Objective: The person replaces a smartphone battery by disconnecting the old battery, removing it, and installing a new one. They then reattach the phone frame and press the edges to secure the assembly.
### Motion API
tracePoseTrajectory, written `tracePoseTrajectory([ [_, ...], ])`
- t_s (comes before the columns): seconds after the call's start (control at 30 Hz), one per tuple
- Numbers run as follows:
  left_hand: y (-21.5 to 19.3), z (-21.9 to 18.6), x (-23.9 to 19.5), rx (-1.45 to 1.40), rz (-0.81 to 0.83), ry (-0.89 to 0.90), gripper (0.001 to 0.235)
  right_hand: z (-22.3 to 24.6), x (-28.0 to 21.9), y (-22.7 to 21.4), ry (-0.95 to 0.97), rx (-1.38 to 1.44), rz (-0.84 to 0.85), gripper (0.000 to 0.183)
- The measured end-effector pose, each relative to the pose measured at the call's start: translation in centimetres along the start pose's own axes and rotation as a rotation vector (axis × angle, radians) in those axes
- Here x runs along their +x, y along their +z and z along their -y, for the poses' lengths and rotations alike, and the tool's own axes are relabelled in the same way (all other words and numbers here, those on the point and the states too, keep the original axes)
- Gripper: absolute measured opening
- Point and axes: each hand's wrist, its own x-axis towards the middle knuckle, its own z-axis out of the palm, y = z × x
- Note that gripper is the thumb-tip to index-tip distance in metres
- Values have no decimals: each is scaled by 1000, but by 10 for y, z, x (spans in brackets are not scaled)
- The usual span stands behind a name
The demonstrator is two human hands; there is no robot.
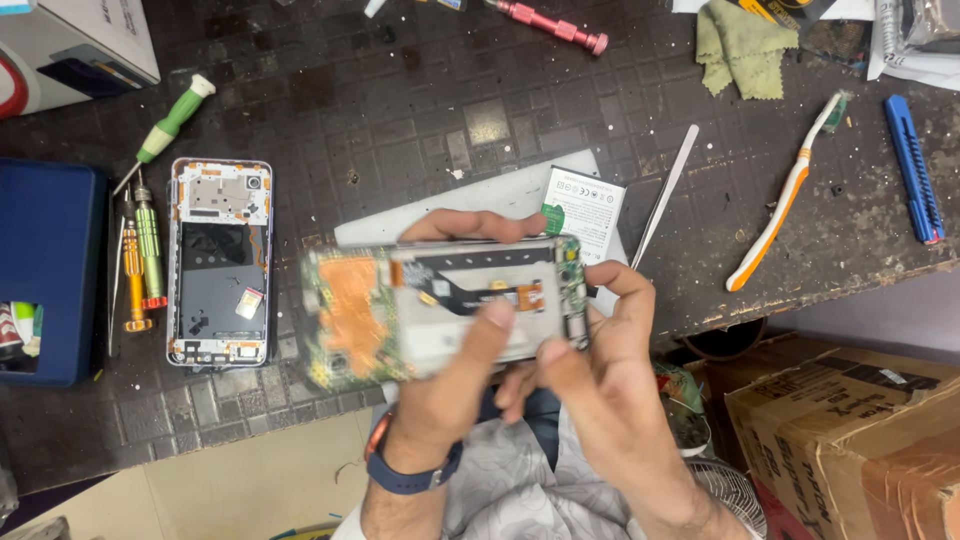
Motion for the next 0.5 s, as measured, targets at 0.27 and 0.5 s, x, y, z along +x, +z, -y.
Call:
tracePoseTrajectory([
  [0.27,-30,5,32,-330,-113,-123,37,1,47,-39,-746,-904,132,63],
  [0.5,-30,3,35,-289,-174,-215,42,-6,55,-45,-768,-997,108,41],
])
